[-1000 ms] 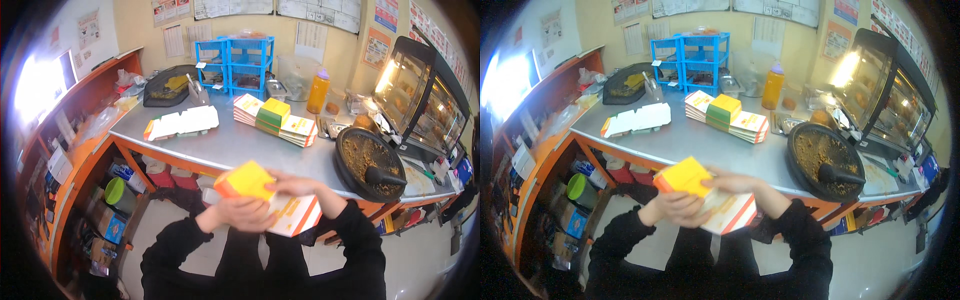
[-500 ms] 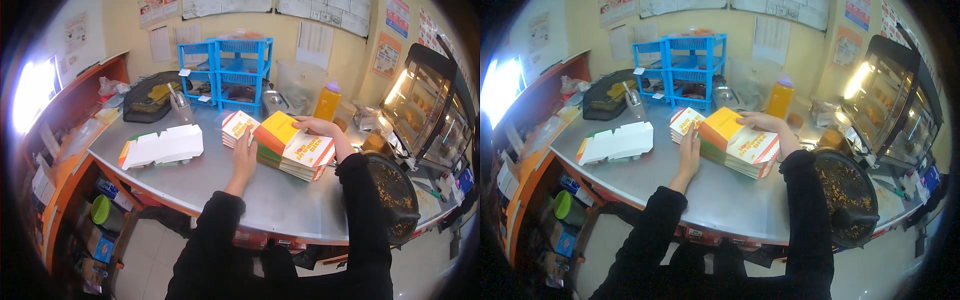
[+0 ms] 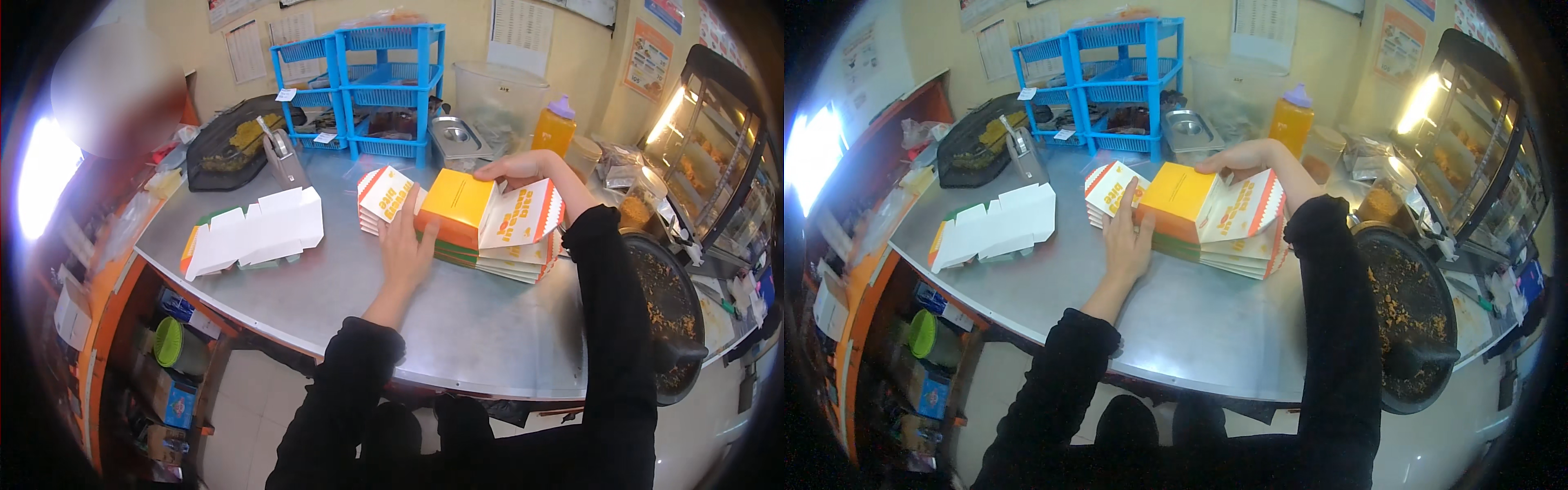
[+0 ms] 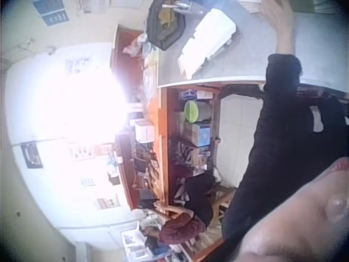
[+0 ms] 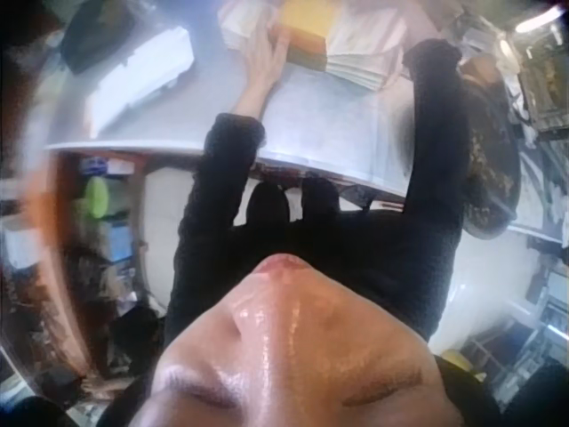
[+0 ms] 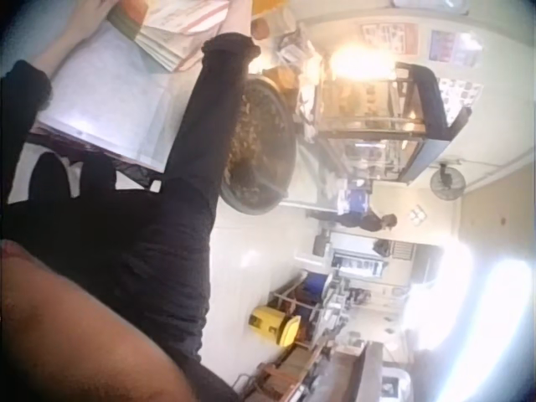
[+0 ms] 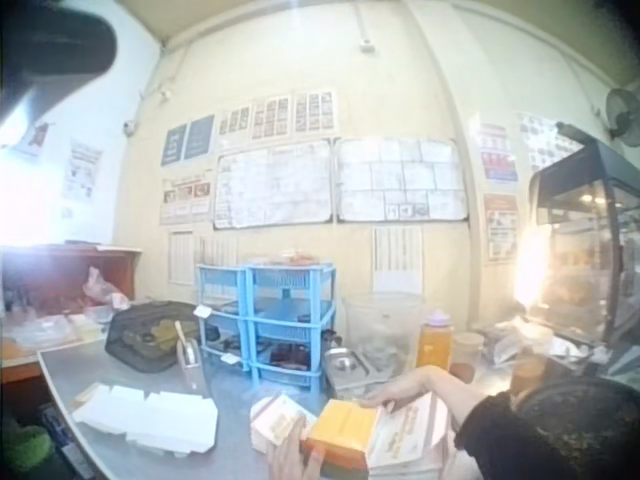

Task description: The person folds multiple flat-packed food boxes into shape on a stainless steel counter, then moves to a desk to operate a phone and print a receipt. The person returns to the counter, places the receipt into a box, and scoops yellow food into a plastic container.

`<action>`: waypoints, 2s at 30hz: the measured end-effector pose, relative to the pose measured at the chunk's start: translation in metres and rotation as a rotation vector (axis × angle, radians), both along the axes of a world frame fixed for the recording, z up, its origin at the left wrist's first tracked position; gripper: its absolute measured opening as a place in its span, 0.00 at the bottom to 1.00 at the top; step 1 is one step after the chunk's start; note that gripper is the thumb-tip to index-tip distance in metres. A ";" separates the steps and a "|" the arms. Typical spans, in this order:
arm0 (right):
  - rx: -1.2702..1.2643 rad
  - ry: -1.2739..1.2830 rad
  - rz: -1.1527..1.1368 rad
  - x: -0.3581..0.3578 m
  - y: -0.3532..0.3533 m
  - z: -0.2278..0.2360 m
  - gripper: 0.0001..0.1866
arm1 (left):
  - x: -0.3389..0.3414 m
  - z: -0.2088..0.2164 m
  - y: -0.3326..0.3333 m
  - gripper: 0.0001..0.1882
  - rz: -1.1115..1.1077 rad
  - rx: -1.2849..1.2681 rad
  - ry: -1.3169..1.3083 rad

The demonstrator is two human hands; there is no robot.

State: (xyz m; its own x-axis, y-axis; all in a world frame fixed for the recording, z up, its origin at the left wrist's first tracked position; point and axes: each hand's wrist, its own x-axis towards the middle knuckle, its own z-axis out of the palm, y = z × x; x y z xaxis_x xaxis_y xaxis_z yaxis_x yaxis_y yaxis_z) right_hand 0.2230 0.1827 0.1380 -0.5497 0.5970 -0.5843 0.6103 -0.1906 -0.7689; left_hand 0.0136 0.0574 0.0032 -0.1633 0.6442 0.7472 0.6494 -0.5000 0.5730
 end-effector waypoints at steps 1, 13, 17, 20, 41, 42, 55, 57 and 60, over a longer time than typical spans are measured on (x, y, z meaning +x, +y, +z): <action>0.059 -0.075 0.064 -0.002 0.001 0.001 0.34 | -0.001 0.004 -0.003 0.28 -0.004 -0.056 -0.035; 0.971 -0.428 0.255 0.051 -0.016 -0.028 0.25 | 0.007 -0.007 0.001 0.23 0.130 -0.035 0.087; 1.357 -0.632 -0.024 0.009 -0.065 -0.096 0.20 | -0.005 -0.011 0.002 0.26 0.296 0.020 0.252; 1.394 -0.334 -0.310 0.007 -0.099 -0.094 0.19 | 0.002 -0.009 0.000 0.27 0.245 -0.010 0.208; 1.375 -0.081 -0.028 -0.012 -0.117 -0.121 0.48 | -0.045 0.004 0.036 0.34 0.128 -0.514 0.498; 1.347 -0.108 -0.026 -0.014 -0.117 -0.119 0.48 | -0.057 0.002 0.048 0.33 0.094 -0.479 0.541; 1.348 -0.098 -0.067 -0.011 -0.124 -0.119 0.47 | -0.055 -0.006 0.071 0.43 0.234 -0.718 0.453; 1.373 -0.103 -0.045 -0.014 -0.122 -0.121 0.47 | -0.063 -0.008 0.074 0.45 0.225 -0.730 0.436; 1.419 -0.095 -0.027 -0.013 -0.116 -0.123 0.45 | -0.075 0.017 0.070 0.43 0.136 -0.909 0.475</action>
State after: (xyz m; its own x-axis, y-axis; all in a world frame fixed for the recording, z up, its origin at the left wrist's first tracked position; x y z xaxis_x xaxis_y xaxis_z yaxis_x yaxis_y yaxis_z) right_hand 0.2098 0.0666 0.0148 -0.5225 0.7078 0.4755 0.6779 0.6831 -0.2719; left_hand -0.0617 0.1276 0.0201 -0.0921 0.9957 -0.0060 0.9259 0.0879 0.3673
